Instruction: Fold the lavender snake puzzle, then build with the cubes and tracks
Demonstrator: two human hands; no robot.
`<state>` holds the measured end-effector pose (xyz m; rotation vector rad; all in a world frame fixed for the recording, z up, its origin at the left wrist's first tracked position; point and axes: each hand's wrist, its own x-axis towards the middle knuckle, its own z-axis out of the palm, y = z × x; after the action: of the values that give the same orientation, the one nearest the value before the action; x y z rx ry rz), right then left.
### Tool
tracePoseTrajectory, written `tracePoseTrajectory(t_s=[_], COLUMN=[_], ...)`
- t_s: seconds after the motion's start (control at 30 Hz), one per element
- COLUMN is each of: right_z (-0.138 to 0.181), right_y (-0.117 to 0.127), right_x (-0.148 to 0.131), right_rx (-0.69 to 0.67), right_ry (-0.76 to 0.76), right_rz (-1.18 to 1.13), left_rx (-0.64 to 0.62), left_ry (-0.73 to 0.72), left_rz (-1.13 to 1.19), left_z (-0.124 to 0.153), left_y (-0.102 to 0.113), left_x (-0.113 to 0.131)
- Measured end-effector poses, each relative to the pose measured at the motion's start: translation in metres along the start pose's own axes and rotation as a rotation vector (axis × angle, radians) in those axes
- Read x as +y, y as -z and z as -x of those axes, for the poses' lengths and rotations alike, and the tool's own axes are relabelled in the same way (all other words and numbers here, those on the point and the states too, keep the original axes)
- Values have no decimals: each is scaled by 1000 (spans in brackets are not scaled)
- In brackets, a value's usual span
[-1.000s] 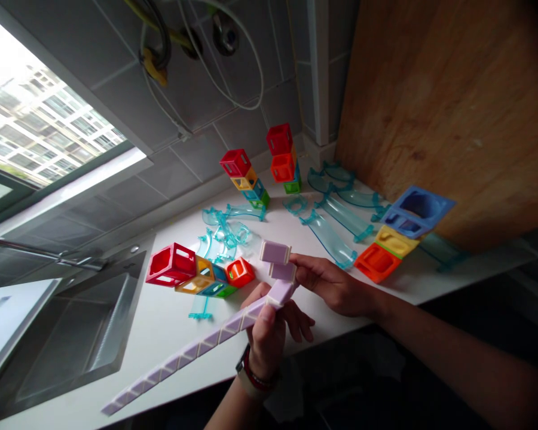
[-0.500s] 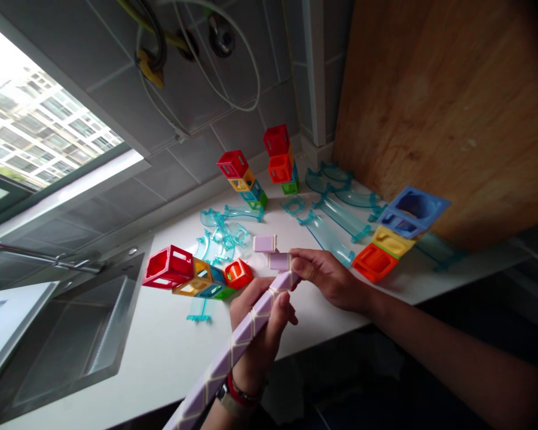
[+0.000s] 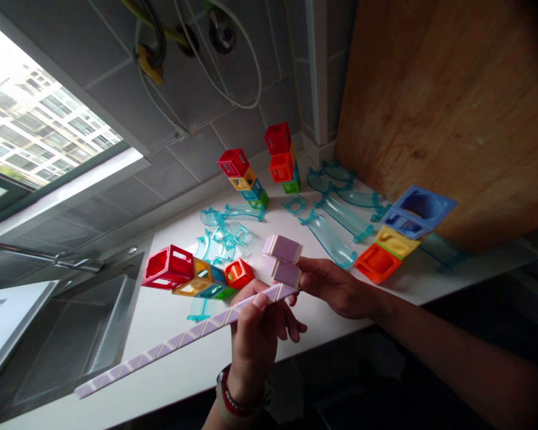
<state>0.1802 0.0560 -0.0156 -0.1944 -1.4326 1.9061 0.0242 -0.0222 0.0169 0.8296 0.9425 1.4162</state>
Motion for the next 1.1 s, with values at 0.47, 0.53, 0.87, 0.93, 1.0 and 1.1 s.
tracePoseTrajectory(t_s=[0.47,0.53,0.87,0.93,1.0,1.1], right_z=[-4,-4,-6,-6,-6,-5], right_y=[-1,-1,3,2,0,-2], right_x=[0,-1,-3,0,3,7], right_rx=[100,111,137,133,152,190], right_ry=[-28,-27,-37,-48,-70,-99], right_rz=[-26,-43,-28,-49,-70,-64], left_rx=[-14,-2,-18,-23,-35,-44], left_ry=[0,0,7,-3,-6,-38], left_rz=[-70,-103,-229,-277,-292,-338], left_z=[-3,-2,-4,-4,-4,-3], left_y=[8,7,13,15,17,19], left_x=[5,8,11,11,10,7])
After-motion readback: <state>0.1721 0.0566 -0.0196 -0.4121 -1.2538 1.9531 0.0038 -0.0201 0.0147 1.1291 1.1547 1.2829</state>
